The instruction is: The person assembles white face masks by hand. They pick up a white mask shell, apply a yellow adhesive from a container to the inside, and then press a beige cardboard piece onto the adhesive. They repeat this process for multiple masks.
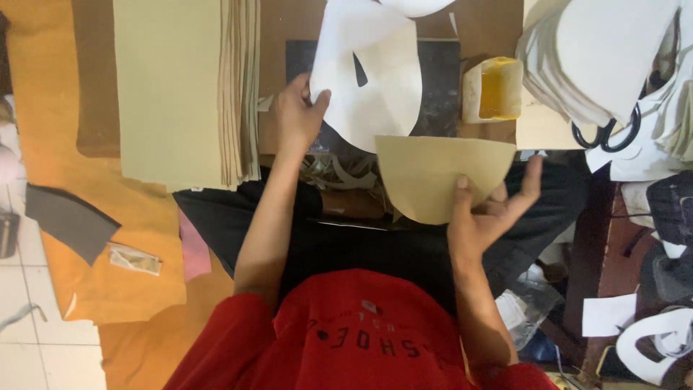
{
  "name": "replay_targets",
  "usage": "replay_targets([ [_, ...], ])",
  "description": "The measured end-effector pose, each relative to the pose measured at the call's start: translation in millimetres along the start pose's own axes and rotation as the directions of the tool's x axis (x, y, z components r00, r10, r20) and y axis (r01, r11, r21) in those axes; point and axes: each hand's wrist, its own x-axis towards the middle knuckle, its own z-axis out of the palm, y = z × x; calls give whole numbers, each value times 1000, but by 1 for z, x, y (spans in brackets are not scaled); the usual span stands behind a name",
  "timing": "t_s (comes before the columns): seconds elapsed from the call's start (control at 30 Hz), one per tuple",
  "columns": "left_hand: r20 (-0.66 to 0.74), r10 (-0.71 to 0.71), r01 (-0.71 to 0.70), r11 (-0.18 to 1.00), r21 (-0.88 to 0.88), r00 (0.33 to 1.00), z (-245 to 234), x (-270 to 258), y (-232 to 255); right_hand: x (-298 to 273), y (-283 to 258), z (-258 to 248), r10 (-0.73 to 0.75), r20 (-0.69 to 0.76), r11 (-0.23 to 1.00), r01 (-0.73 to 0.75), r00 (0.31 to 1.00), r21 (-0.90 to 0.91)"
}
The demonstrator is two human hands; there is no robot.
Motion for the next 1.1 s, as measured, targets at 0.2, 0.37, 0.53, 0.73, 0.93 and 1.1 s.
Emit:
replay_targets([
  [0.2,25,47,-50,995,87,999,-14,5,38,7,-17,31,34,125,998,-28,992,-56],
  [0.37,82,54,-54,999,-5,995,-23,8,39,8,-1,35,70,200,996,-58,977,-63],
  [0.53,-233,14,-23,999,-35,972,-45,-32,77,14,9,48,110,215,993,-117,971,20],
  [0.73,148,-307,332,729,-599,940,-13,-90,42,30,0,84,45,283,998,-52,958,18],
  [0.93,-25,-206,194,953,-234,978,-12,-67,21,48,72,70,167,330,976,-107,929,-192],
  [1.1,-95,-179,172,982,-83,979,-21,-42,52,74,45,92,210,352,943,-93,912,-321],
])
